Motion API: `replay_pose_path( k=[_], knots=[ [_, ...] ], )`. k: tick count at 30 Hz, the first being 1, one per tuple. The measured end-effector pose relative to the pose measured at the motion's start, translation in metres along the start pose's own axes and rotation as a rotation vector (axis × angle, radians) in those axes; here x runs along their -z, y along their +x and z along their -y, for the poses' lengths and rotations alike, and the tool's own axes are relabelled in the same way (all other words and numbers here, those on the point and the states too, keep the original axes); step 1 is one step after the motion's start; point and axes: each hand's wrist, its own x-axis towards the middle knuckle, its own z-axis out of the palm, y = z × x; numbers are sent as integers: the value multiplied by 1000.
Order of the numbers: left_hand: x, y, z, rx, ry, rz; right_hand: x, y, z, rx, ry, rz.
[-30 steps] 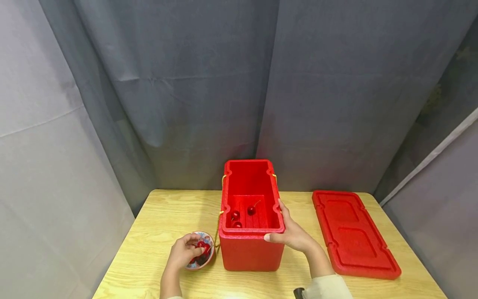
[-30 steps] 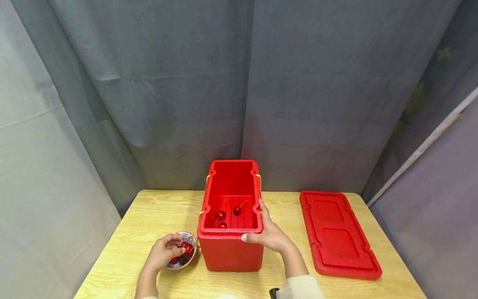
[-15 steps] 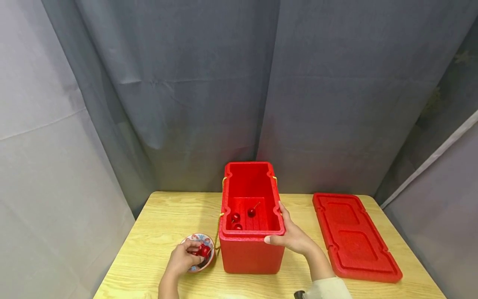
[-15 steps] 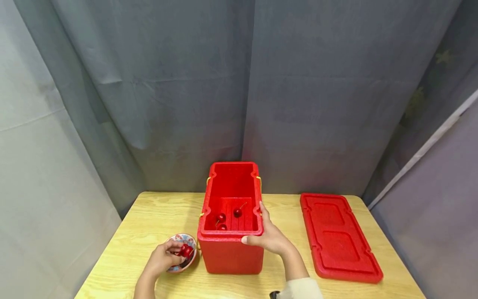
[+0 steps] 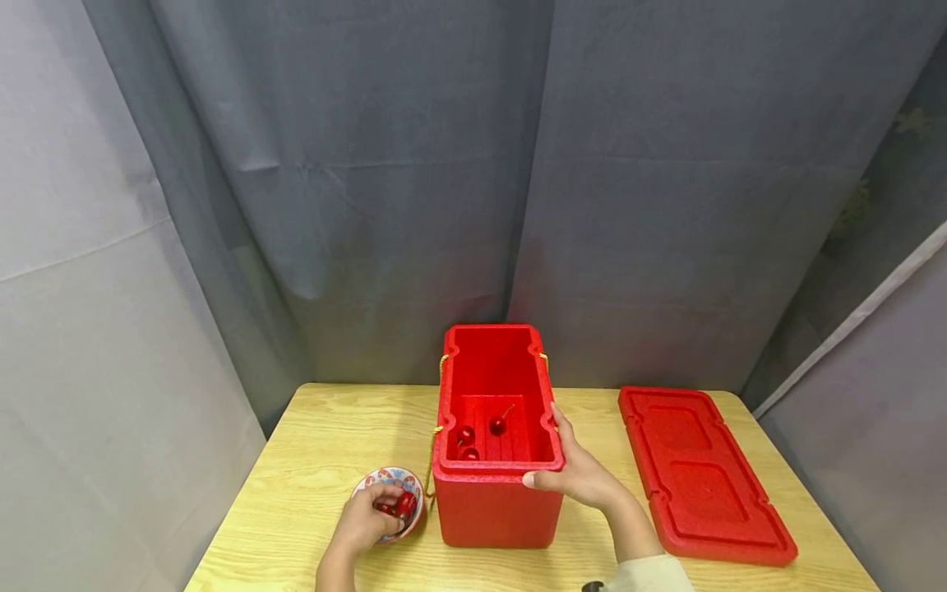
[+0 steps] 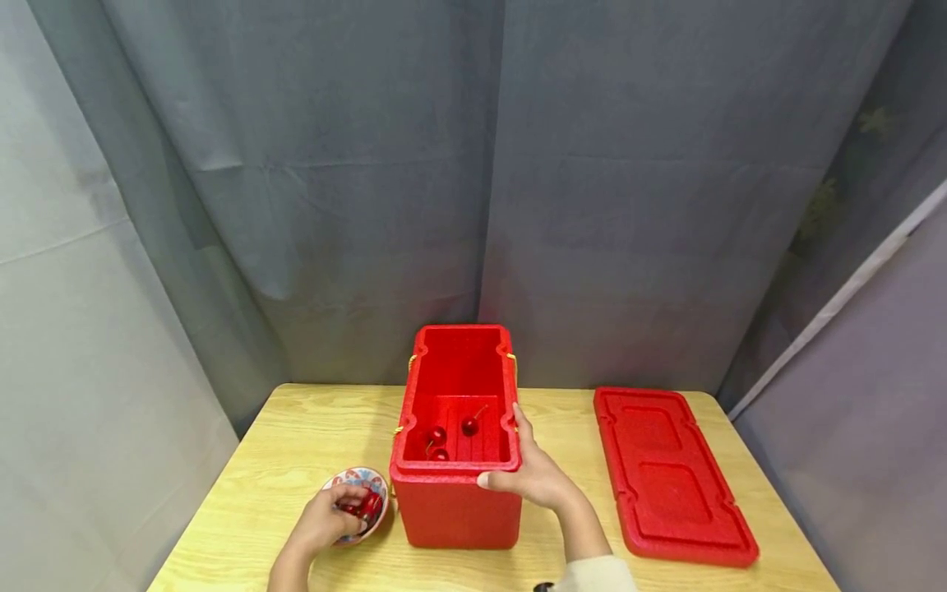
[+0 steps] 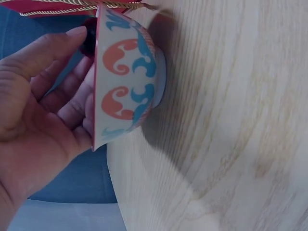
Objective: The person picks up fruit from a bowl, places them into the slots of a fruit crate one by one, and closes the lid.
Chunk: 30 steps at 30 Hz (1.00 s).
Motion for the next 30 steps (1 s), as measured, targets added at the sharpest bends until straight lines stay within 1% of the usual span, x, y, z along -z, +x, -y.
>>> replay_pose_path(
  k=[5,11,13,16,19,23,27,30],
  knots=[
    [-2,-2,3,7,-67,21,-1,-1,0,-10,1,-4],
    [-3,-2,4,-10,-102,33,-1,0,-2,-5,-9,-8],
    [-3,-3,4,-12,-91,31,-1,0,-2,-2,-10,-8],
    [-4,-4,2,-20,-48,22,-2,0,-1,-8,-8,-8],
    [-3,-6,0,-32,3,7,-2,0,0,-17,-1,-8],
    [-1,-8,-6,-42,46,-21,-3,0,1,-18,-10,-21],
    [2,-11,-14,-36,37,-35,-2,0,2,-18,-10,-28],
    [4,-13,-23,-43,19,-46,-2,0,2,-22,0,-26]
  ],
)
